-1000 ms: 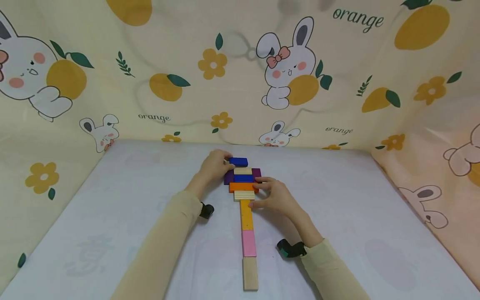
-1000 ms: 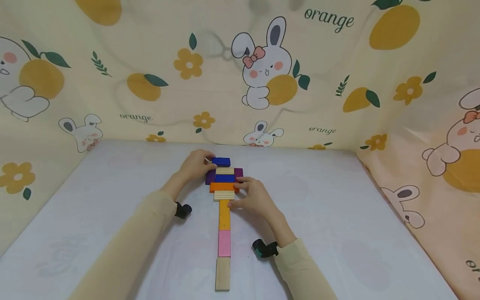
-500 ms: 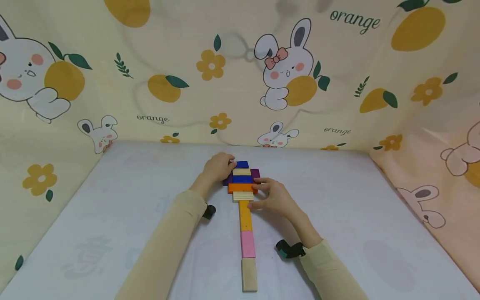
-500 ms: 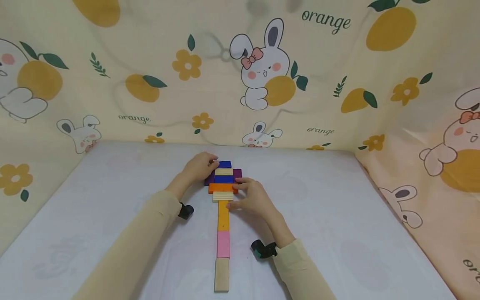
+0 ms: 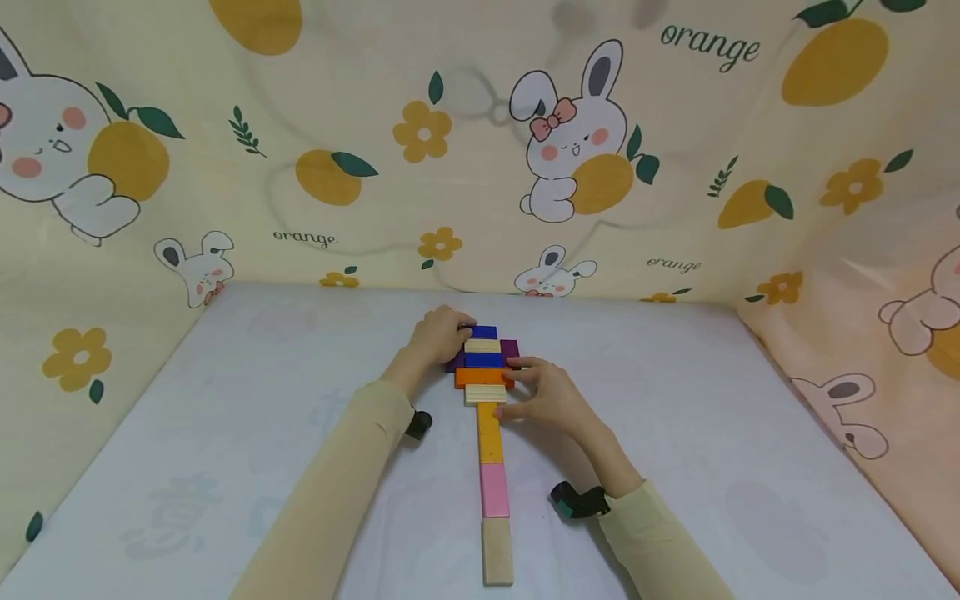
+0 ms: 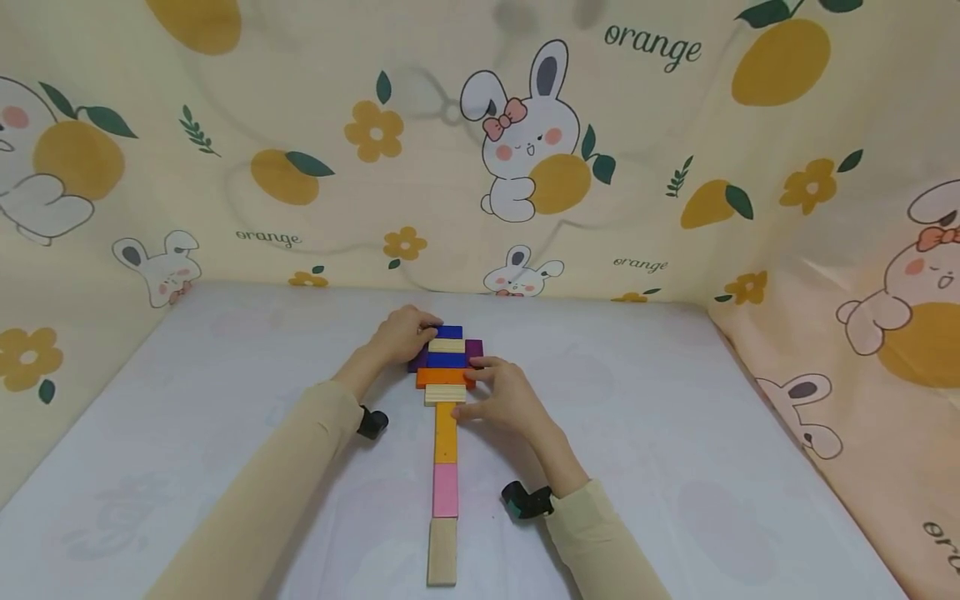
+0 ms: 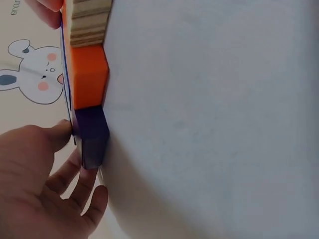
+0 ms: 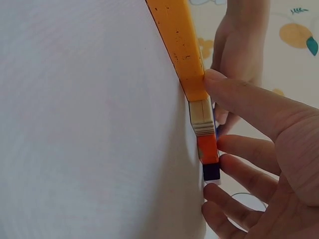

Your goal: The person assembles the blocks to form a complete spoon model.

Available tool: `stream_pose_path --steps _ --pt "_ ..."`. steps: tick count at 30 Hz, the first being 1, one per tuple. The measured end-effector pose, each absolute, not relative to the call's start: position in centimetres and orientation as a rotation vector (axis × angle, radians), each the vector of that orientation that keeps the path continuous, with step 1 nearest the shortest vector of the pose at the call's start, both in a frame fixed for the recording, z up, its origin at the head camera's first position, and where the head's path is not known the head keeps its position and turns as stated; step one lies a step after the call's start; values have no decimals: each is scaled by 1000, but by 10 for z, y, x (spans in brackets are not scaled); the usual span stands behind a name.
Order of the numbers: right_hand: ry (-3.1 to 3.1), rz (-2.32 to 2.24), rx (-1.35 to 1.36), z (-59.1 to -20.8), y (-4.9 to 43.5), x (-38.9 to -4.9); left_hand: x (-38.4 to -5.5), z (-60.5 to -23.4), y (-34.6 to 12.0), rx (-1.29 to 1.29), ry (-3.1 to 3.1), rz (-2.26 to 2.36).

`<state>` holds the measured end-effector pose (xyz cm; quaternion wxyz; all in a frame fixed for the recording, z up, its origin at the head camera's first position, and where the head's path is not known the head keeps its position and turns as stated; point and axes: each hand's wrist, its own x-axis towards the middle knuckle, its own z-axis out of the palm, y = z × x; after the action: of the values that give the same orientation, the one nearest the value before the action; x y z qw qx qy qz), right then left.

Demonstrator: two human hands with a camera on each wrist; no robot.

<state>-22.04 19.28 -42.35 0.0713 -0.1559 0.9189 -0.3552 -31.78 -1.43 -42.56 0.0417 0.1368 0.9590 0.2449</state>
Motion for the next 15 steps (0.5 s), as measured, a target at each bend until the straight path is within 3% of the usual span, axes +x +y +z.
stream_pose_path --steps 8,15 --pt "2781 -1059 -533 -422 198 -219 -300 -438 -36 367 2882 1181" --pt "2814 -1094 -500 -421 200 -220 -274 -438 -57 323 2908 1216"
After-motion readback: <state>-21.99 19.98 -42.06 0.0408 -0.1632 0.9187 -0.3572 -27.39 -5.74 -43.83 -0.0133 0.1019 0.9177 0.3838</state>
